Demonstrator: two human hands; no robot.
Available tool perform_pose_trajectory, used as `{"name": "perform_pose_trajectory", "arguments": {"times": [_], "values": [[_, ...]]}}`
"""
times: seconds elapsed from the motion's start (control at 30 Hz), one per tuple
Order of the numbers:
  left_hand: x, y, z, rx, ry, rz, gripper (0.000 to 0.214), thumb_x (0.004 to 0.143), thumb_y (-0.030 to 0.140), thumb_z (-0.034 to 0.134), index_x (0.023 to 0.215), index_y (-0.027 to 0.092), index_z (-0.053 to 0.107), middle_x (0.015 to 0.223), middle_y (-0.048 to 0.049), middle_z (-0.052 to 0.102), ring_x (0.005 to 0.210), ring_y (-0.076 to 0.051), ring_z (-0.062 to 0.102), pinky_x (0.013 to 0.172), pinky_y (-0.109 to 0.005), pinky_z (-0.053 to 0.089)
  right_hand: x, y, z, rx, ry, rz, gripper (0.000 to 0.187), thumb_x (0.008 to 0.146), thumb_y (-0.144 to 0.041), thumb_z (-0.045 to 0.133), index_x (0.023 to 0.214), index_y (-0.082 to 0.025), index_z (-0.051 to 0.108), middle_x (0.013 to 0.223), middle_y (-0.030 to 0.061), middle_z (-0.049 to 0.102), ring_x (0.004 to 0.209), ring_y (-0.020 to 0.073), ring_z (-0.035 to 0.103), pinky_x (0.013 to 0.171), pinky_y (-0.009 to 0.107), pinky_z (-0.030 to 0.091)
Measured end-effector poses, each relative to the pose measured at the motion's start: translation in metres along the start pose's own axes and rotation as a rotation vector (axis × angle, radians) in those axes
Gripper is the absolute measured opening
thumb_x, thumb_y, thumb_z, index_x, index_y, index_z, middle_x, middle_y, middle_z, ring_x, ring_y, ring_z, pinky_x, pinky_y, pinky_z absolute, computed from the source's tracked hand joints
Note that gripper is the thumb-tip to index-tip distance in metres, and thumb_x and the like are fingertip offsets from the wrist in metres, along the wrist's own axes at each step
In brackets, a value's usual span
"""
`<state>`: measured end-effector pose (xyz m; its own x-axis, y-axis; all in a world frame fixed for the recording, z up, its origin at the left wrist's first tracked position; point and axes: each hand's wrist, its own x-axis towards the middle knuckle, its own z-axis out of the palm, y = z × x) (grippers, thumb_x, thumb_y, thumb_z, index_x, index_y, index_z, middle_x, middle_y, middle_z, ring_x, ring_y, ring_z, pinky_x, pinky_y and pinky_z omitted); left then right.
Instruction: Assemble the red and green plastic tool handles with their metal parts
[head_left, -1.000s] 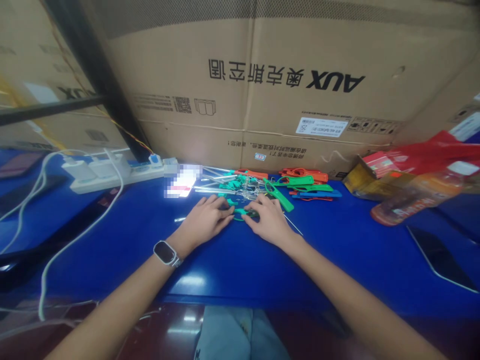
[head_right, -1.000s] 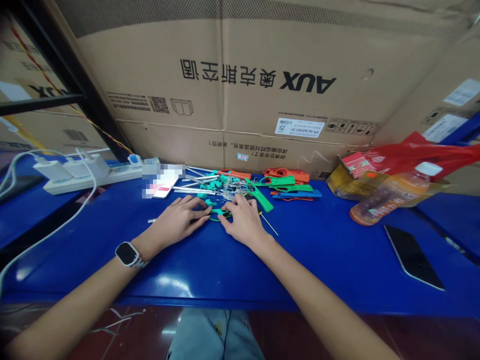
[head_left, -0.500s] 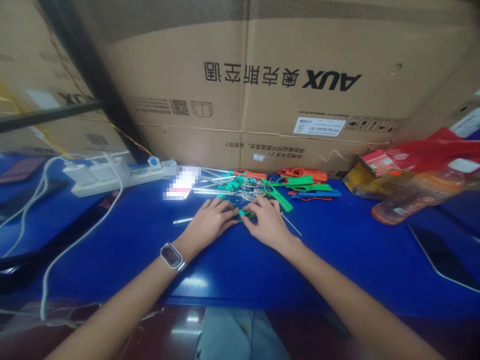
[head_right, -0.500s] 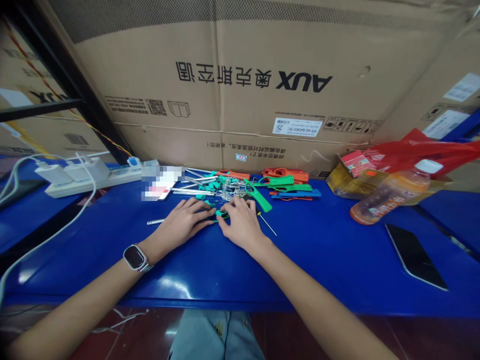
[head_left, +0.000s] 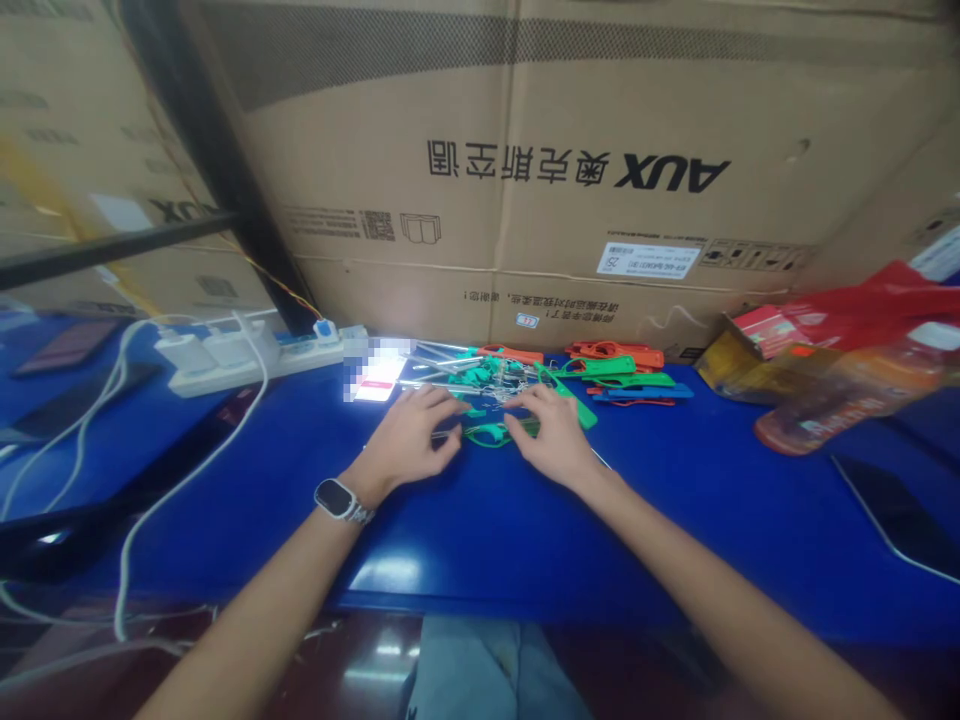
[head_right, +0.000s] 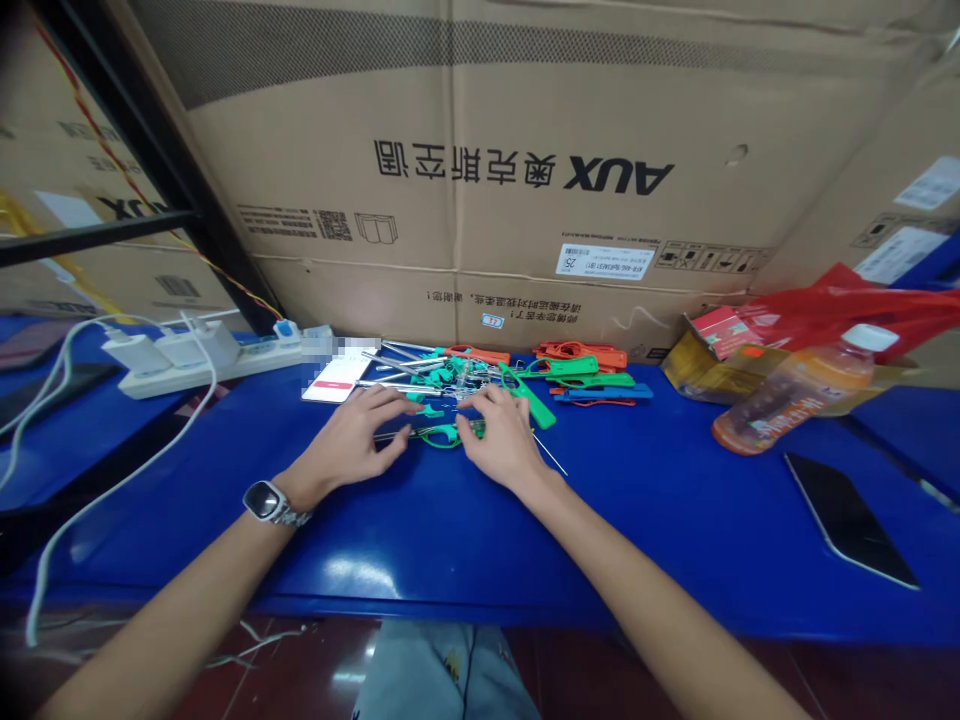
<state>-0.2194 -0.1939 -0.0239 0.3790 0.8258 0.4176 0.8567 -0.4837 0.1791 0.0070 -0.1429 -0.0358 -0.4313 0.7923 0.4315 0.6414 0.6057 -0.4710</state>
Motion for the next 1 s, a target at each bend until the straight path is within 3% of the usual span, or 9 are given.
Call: {"name": "perform_pose_trajectory", "arguments": {"times": [0.07,0.2,0.33,0.43,0.73,0.87,1.0], "values": [[0.001,-0.002,-0.002,-0.01,0.033,-0.022,0.024,0.087,0.021,0.05,0.103,0.017,0.068,0.1,-0.0078,0.067,0.096,-0.025,0.058,0.087,-0.041,0.044,0.006,0.008,-0.008,0.009,-0.01,0.035,0.014,0.089,-0.024,0.057,0.095,-0.022,0.07,0.097,0.0048,0.069,0.098,0.0241,0.061,0.085,0.039,0.034],[0.003,-0.002,0.001,-0.027,0.018,-0.013,0.022,0.086,0.016,0.049,0.099,0.019,0.067,0.096,-0.006,0.067,0.093,-0.024,0.058,0.085,-0.039,0.044,0.014,0.022,-0.022,-0.01,-0.029,0.081,0.013,0.088,-0.023,0.057,0.09,-0.022,0.07,0.09,0.0043,0.071,0.092,0.0238,0.061,0.082,0.039,0.036],[0.004,-0.001,0.003,-0.033,0.022,-0.014,0.022,0.088,0.016,0.047,0.098,0.02,0.067,0.094,-0.0052,0.067,0.092,-0.023,0.057,0.084,-0.038,0.044,0.021,0.038,-0.031,-0.101,-0.031,0.113,0.012,0.087,-0.026,0.059,0.092,-0.022,0.069,0.097,0.0057,0.071,0.094,0.0243,0.061,0.082,0.039,0.039],[0.008,0.0,0.003,-0.053,0.033,-0.004,0.022,0.09,0.017,0.047,0.097,0.02,0.067,0.094,-0.0054,0.068,0.091,-0.023,0.057,0.085,-0.038,0.045,0.026,0.054,-0.034,-0.217,0.005,0.212,0.017,0.084,-0.028,0.063,0.098,-0.02,0.069,0.105,0.0088,0.069,0.095,0.0254,0.061,0.082,0.039,0.042],[0.068,0.025,0.013,-0.202,0.09,0.017,0.019,0.087,0.016,0.05,0.09,0.02,0.069,0.093,-0.004,0.071,0.09,-0.022,0.062,0.088,-0.04,0.047,0.035,0.07,-0.037,-0.184,-0.117,0.419,0.027,0.075,-0.027,0.075,0.101,-0.022,0.07,0.098,0.005,0.074,0.093,0.025,0.067,0.081,0.037,0.045],[0.071,0.021,0.015,-0.246,0.175,-0.057,0.021,0.088,0.018,0.05,0.092,0.019,0.07,0.091,-0.0046,0.07,0.09,-0.022,0.062,0.086,-0.039,0.048,0.034,0.068,-0.045,-0.132,-0.034,0.335,0.026,0.075,-0.025,0.075,0.1,-0.019,0.072,0.099,0.0073,0.076,0.097,0.0262,0.067,0.088,0.04,0.045],[0.051,0.001,0.008,-0.356,0.275,-0.16,0.023,0.092,0.026,0.049,0.097,0.018,0.07,0.094,-0.0058,0.07,0.089,-0.02,0.063,0.081,-0.035,0.05,0.024,0.052,-0.051,0.069,0.012,0.11,0.026,0.078,-0.026,0.074,0.104,-0.019,0.072,0.106,0.0068,0.075,0.105,0.0252,0.065,0.095,0.043,0.042]]}}
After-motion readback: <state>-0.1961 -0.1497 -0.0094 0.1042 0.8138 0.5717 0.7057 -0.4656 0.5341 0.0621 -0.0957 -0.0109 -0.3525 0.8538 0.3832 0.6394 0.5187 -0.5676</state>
